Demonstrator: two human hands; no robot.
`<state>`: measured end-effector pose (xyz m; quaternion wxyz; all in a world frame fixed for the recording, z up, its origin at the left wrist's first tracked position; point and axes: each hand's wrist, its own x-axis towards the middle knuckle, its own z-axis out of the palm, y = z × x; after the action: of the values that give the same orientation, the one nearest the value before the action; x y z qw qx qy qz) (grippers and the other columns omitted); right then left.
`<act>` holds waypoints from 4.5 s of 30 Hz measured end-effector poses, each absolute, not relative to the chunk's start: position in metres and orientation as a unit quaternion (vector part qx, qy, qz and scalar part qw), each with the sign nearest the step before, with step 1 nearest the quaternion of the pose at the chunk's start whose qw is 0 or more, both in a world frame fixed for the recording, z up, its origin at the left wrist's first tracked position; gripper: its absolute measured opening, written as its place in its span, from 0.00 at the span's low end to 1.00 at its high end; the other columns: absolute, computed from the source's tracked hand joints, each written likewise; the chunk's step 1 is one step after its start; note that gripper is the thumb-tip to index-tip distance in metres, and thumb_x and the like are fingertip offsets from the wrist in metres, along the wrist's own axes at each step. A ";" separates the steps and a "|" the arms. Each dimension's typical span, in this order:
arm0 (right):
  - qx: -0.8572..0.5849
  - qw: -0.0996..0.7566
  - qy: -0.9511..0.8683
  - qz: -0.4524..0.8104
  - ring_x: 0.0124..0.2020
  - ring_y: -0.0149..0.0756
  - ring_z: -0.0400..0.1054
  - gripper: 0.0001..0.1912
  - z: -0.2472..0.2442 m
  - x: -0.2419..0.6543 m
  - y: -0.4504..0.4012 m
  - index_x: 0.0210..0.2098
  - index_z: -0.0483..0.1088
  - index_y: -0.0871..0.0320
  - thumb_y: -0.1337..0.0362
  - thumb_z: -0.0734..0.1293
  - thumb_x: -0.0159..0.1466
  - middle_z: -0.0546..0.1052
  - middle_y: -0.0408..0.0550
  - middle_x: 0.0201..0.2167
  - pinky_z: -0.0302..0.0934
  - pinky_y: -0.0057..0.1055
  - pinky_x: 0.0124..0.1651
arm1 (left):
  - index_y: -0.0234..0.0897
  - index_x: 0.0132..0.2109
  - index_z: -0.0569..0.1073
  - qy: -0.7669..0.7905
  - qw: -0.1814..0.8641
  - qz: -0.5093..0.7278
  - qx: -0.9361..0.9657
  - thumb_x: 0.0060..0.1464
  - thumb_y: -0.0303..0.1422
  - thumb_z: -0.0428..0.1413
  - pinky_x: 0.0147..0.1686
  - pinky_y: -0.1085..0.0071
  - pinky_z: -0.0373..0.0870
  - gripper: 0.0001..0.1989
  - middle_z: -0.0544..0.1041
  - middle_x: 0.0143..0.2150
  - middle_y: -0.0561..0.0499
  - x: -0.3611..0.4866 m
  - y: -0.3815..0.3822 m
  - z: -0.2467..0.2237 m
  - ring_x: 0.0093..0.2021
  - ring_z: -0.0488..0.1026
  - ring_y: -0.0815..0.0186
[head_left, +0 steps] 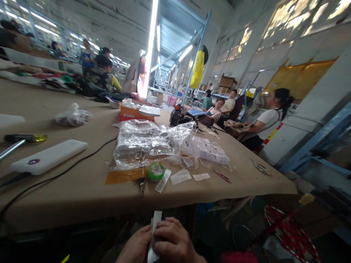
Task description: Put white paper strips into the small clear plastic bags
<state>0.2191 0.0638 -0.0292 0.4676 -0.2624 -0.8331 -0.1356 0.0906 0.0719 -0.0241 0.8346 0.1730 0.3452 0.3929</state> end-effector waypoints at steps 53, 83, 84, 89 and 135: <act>-0.467 0.403 -0.476 0.627 0.15 0.26 0.58 0.14 -0.025 0.200 0.055 0.29 0.65 0.59 0.55 0.69 0.57 0.66 0.38 0.16 0.56 0.23 0.18 | 0.29 0.35 0.70 0.353 0.837 0.345 0.234 0.48 0.40 0.61 0.23 0.72 0.66 0.17 0.71 0.25 0.49 0.060 0.044 -0.009 0.20 0.68 0.69; -0.470 0.420 -0.538 0.559 0.23 0.27 0.64 0.10 -0.018 0.197 0.053 0.30 0.67 0.59 0.58 0.67 0.59 0.70 0.40 0.24 0.60 0.23 0.28 | 0.31 0.32 0.67 0.361 0.821 0.355 0.265 0.49 0.34 0.58 0.22 0.75 0.63 0.10 0.67 0.23 0.52 0.050 0.043 -0.009 0.20 0.66 0.70; -0.468 0.418 -0.523 0.577 0.22 0.27 0.64 0.10 -0.019 0.196 0.054 0.29 0.67 0.59 0.58 0.68 0.58 0.70 0.40 0.23 0.60 0.23 0.27 | 0.31 0.32 0.67 0.362 0.818 0.356 0.269 0.49 0.35 0.58 0.22 0.75 0.63 0.10 0.67 0.23 0.52 0.049 0.043 -0.009 0.20 0.66 0.70; -0.404 0.376 -0.462 0.694 0.21 0.27 0.66 0.16 -0.019 0.198 0.056 0.43 0.68 0.57 0.61 0.70 0.56 0.74 0.43 0.31 0.63 0.24 0.26 | 0.31 0.29 0.67 0.346 0.831 0.324 0.289 0.47 0.36 0.60 0.20 0.76 0.63 0.13 0.67 0.22 0.53 0.048 0.043 -0.009 0.19 0.65 0.71; -0.508 0.433 -0.635 0.389 0.24 0.32 0.63 0.10 -0.026 0.187 0.103 0.27 0.70 0.59 0.58 0.64 0.58 0.71 0.43 0.22 0.59 0.27 0.28 | 0.37 0.33 0.75 0.530 0.405 0.434 0.605 0.55 0.33 0.53 0.32 0.74 0.61 0.07 0.75 0.28 0.51 0.042 0.087 -0.011 0.30 0.68 0.67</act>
<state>0.1875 0.1026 -0.0263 0.4331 -0.5076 -0.6351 0.3891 0.0416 0.0873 -0.0107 0.4048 0.6051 0.5304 0.4344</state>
